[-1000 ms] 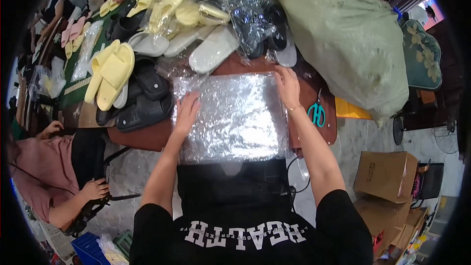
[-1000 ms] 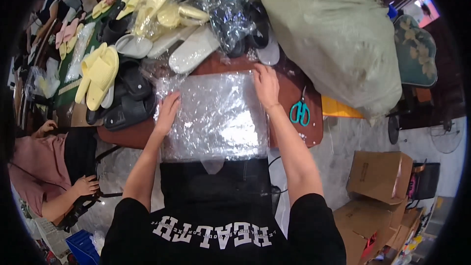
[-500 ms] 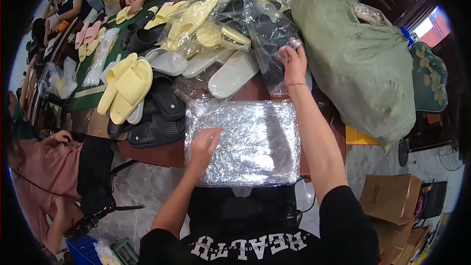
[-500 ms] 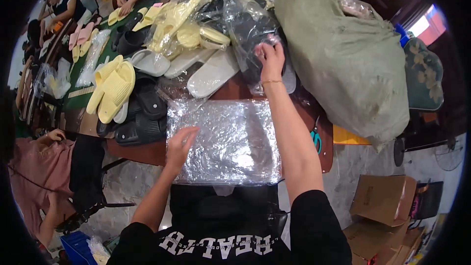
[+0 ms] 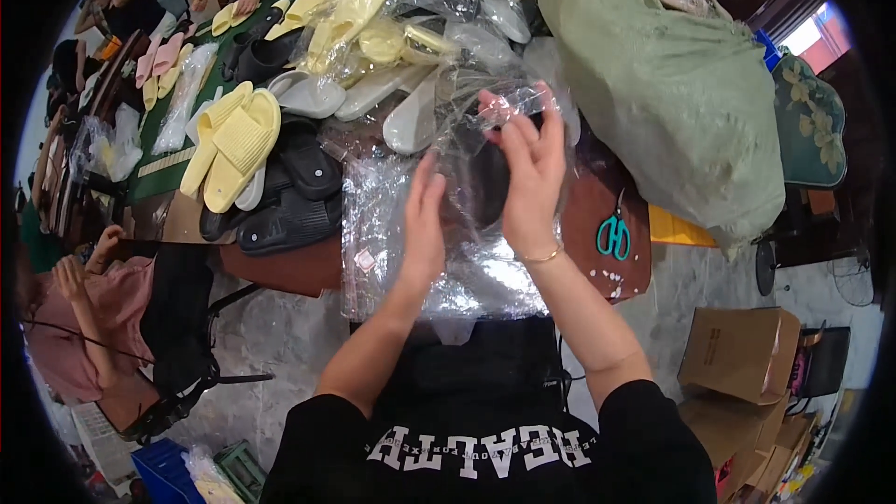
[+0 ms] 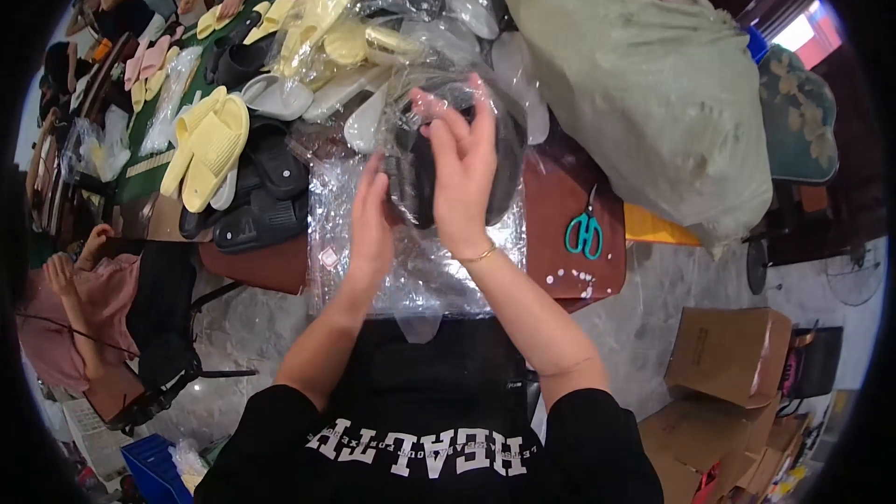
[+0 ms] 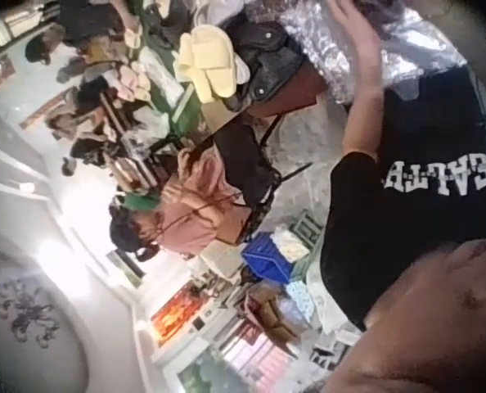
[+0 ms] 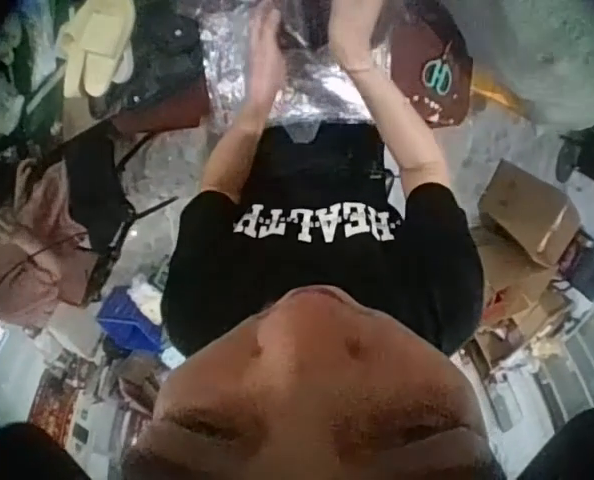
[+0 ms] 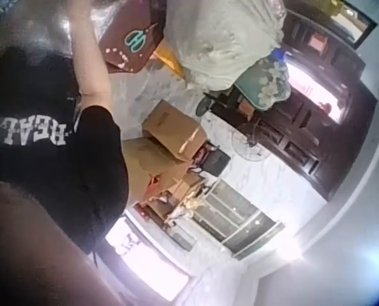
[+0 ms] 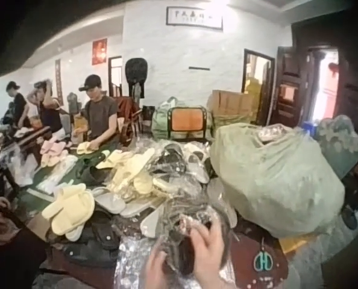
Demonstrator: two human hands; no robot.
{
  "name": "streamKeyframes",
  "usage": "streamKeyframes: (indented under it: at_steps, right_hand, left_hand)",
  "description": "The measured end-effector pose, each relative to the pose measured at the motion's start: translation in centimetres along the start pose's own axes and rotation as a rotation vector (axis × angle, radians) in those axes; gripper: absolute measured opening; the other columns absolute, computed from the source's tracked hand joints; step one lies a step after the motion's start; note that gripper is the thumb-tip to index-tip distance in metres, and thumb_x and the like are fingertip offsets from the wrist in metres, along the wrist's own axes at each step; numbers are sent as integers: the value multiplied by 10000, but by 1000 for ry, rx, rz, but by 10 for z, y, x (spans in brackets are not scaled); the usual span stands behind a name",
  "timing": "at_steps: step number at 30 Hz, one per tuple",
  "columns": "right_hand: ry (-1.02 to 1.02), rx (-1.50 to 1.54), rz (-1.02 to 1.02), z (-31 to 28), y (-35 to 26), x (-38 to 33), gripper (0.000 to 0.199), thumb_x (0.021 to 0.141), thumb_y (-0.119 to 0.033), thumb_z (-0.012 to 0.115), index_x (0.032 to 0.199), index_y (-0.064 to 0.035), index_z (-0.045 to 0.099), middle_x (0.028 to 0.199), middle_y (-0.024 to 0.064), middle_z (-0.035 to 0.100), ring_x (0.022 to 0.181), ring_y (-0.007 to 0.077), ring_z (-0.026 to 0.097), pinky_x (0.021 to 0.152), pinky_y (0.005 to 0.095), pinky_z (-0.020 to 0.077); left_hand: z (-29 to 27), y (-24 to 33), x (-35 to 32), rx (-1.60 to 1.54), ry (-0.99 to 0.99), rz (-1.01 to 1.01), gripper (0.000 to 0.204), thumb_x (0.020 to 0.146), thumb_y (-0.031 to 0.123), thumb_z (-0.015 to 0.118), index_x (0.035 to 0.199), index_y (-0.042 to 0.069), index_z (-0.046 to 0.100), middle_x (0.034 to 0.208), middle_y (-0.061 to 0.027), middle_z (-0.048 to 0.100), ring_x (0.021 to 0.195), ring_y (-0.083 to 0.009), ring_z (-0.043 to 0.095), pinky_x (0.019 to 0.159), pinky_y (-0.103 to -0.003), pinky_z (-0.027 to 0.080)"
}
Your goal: Packaging various rubber slippers and sandals into plastic bags and organizing them on a workbench.
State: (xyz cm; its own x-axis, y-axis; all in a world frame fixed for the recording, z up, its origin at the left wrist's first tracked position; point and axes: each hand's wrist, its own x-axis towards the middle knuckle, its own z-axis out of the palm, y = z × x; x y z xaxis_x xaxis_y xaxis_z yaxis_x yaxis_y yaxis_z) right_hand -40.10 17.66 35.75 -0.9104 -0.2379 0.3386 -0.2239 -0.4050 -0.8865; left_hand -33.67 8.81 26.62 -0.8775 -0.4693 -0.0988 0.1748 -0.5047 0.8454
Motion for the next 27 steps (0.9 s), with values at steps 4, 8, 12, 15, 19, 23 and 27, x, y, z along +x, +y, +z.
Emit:
streamKeyframes:
  at_steps: [4,8,12,15,19,23,27]
  right_hand:
    - [-88,-188,192,6,39,-56,652,922,-67,496,1463,-30,133,1360,160,461,1270,222,428,1030,317,342]
    - [-521,-359,360,-4,48,-93,451,903,-128,563,1330,-28,459,1321,128,506,1206,200,492,954,304,417]
    - [-176,-396,372,-78,51,-36,237,929,-186,538,1079,-30,634,1020,43,664,862,93,622,673,237,488]
    - [-22,-897,115,-146,81,25,265,919,-218,521,1068,-34,639,957,87,681,910,149,626,741,275,476]
    - [-64,-1199,-35,-191,128,71,299,913,-259,486,1079,-57,631,978,185,650,960,357,595,839,413,460]
    - [-178,-1270,55,-188,153,83,329,905,-300,493,1084,-65,638,981,190,646,980,379,578,861,441,442]
    - [-182,-1136,71,-181,148,85,304,890,-289,526,1004,-37,654,968,192,642,933,374,591,811,417,459]
  left_hand:
    - [-57,1,30,249,-53,30,472,940,249,486,1327,-16,437,1316,-113,492,1170,-185,475,985,-292,366]
    - [-118,-1,32,829,158,80,411,910,168,537,1271,-21,491,1250,-128,541,1153,-204,495,990,-301,369]
    - [-109,6,-17,771,329,267,222,886,73,567,1094,2,593,1030,-90,621,927,-148,584,797,-270,478]
    - [-99,-17,-47,902,88,65,193,873,60,572,1057,18,613,990,-96,632,896,-191,609,798,-304,483]
    - [-59,-42,-9,1059,-185,486,268,822,116,635,1080,44,617,1074,-172,593,1007,-338,560,880,-375,452]
    - [-32,-62,47,1166,-230,506,313,795,164,669,1082,51,620,1112,-169,577,1075,-348,511,923,-406,411]
    - [-22,-65,65,1423,-469,383,372,753,261,702,1037,34,623,1068,-157,578,1046,-359,499,889,-449,399]
